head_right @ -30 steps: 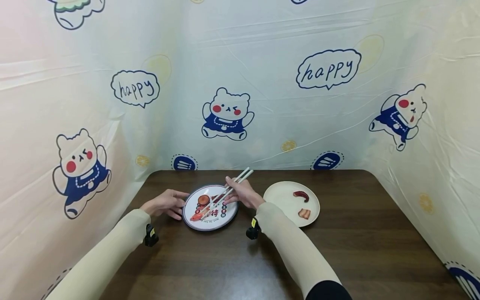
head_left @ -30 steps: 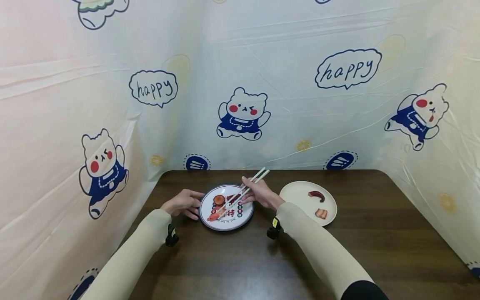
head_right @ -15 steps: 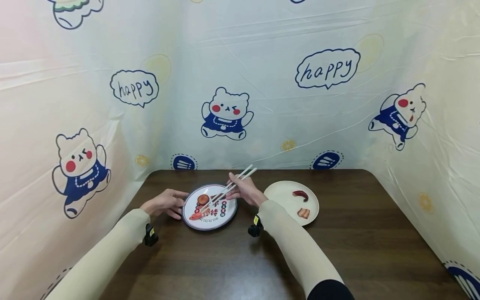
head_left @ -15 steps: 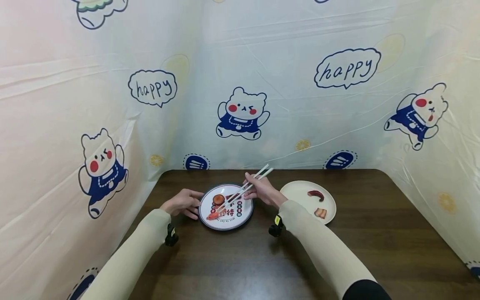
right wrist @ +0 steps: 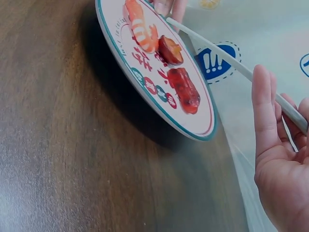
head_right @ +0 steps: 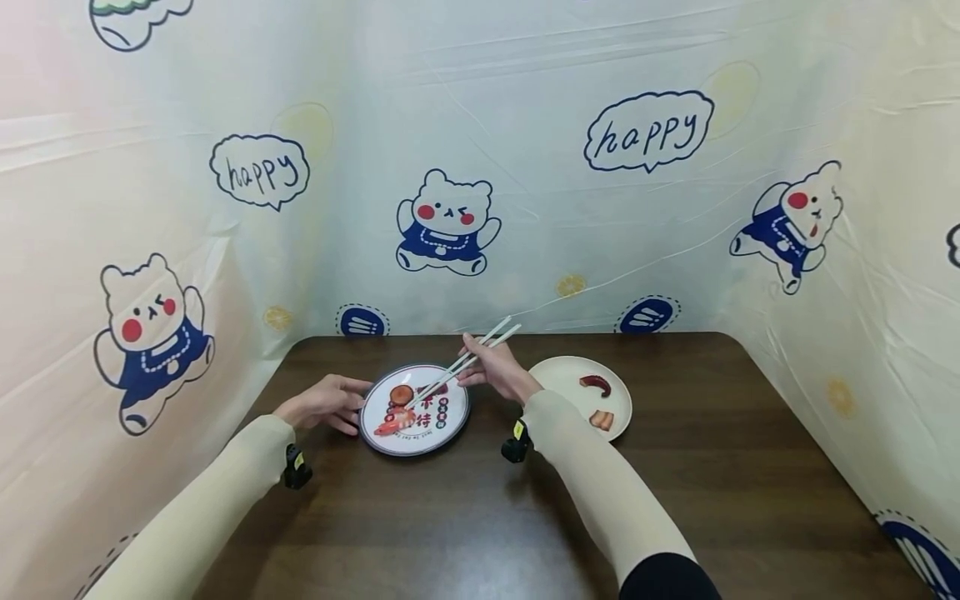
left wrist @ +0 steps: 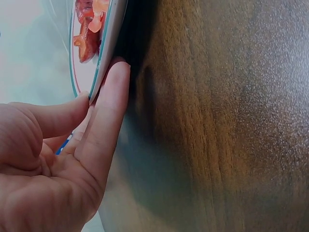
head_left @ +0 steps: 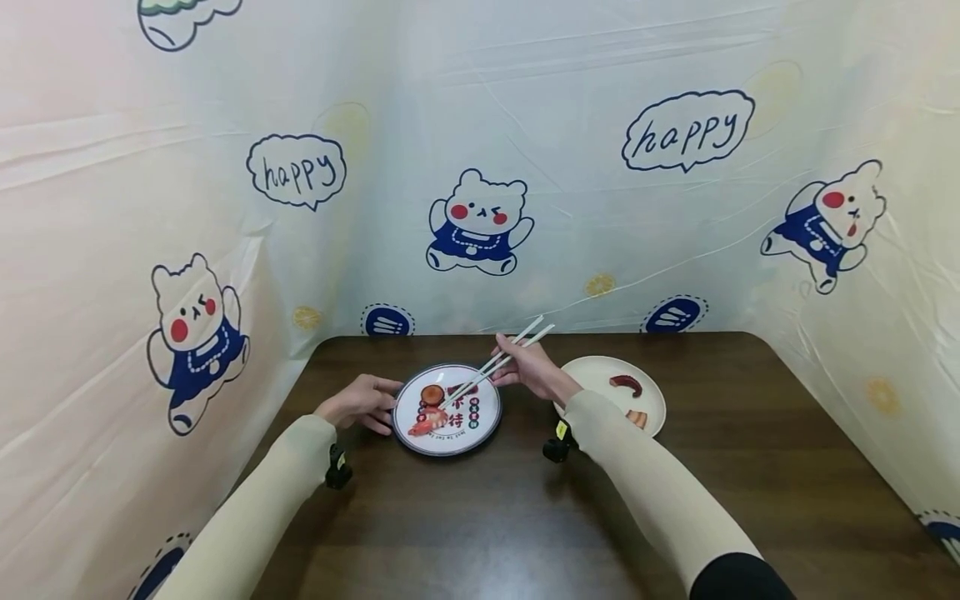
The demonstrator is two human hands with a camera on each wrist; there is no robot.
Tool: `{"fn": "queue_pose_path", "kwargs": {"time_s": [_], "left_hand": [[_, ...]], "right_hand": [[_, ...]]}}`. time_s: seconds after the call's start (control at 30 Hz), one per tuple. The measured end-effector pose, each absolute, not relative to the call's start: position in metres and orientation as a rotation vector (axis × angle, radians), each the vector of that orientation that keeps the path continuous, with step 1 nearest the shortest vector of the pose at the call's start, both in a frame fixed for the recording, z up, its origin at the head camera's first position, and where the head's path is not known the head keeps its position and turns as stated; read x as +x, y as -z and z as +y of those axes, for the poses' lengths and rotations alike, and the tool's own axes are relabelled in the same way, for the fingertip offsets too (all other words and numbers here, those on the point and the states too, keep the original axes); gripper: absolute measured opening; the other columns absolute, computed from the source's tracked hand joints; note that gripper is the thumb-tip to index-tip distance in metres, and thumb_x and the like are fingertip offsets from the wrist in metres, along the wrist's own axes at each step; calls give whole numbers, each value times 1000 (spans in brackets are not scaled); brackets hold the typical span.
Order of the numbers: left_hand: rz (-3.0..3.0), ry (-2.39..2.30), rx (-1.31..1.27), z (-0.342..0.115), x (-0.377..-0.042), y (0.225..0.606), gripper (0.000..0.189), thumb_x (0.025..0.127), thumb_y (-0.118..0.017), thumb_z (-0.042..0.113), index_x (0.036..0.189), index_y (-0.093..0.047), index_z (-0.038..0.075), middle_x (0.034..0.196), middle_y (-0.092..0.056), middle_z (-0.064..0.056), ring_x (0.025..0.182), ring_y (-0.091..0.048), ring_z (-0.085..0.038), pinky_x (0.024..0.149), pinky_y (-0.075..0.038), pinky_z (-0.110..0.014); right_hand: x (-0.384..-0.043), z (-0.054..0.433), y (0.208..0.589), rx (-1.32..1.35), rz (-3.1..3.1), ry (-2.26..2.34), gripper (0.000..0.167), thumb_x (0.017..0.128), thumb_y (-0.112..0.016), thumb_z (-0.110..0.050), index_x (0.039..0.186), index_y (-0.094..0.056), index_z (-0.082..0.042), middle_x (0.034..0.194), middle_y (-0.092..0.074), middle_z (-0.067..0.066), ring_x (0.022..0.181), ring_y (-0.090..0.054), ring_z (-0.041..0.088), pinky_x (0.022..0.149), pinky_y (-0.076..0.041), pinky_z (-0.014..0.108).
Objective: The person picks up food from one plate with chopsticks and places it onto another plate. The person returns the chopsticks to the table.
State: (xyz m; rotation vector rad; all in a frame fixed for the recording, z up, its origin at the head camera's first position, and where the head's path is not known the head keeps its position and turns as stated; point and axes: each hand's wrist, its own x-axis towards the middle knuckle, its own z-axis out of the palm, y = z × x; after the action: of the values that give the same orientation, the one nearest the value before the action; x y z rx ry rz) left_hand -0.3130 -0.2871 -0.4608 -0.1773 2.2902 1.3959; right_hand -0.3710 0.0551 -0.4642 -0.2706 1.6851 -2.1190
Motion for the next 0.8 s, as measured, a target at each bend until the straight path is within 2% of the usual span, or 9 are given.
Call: {"fn": "queue_pose_path", "kwargs": {"time_s": [0.17, 0.4, 0.67, 0.8], "left_hand": [[2285, -1402, -177, -287, -312, 460, 57, 104, -56, -1, 159, -39, -5, 108, -62, -23, 75, -69, -25, 74, -67, -43], [2279, -1414, -194, -287, -313, 462, 57, 105, -57, 0, 159, -39, -4, 105, -63, -22, 74, -69, -24, 74, -67, -42], [2286, -1408, -200, -287, -313, 462, 56, 105, -57, 1, 159, -40, -3, 104, -63, -22, 75, -69, -25, 74, -67, -42], [2286, -1401, -182, -287, -312, 461, 57, 105, -56, -1, 159, -39, -5, 107, -62, -23, 75, -69, -25, 74, -67, -42]], "right_hand": [[-372, 63, 461, -278, 1676, 2149, 48, 112, -53, -32, 119, -54, 15, 83, -68, 17, 63, -70, 20, 67, -67, 36], [-373, 75, 456, -275, 1678, 2191, 33, 112, -54, -30, 101, -62, 1, 86, -63, 19, 62, -70, 21, 66, -67, 37], [-376, 90, 453, -270, 1665, 2225, 46, 112, -53, -29, 118, -50, 17, 87, -63, 21, 62, -70, 21, 65, -67, 35], [-376, 96, 450, -268, 1673, 2224, 44, 112, -53, -29, 116, -52, 15, 83, -65, 18, 64, -71, 20, 66, -67, 34]]}}
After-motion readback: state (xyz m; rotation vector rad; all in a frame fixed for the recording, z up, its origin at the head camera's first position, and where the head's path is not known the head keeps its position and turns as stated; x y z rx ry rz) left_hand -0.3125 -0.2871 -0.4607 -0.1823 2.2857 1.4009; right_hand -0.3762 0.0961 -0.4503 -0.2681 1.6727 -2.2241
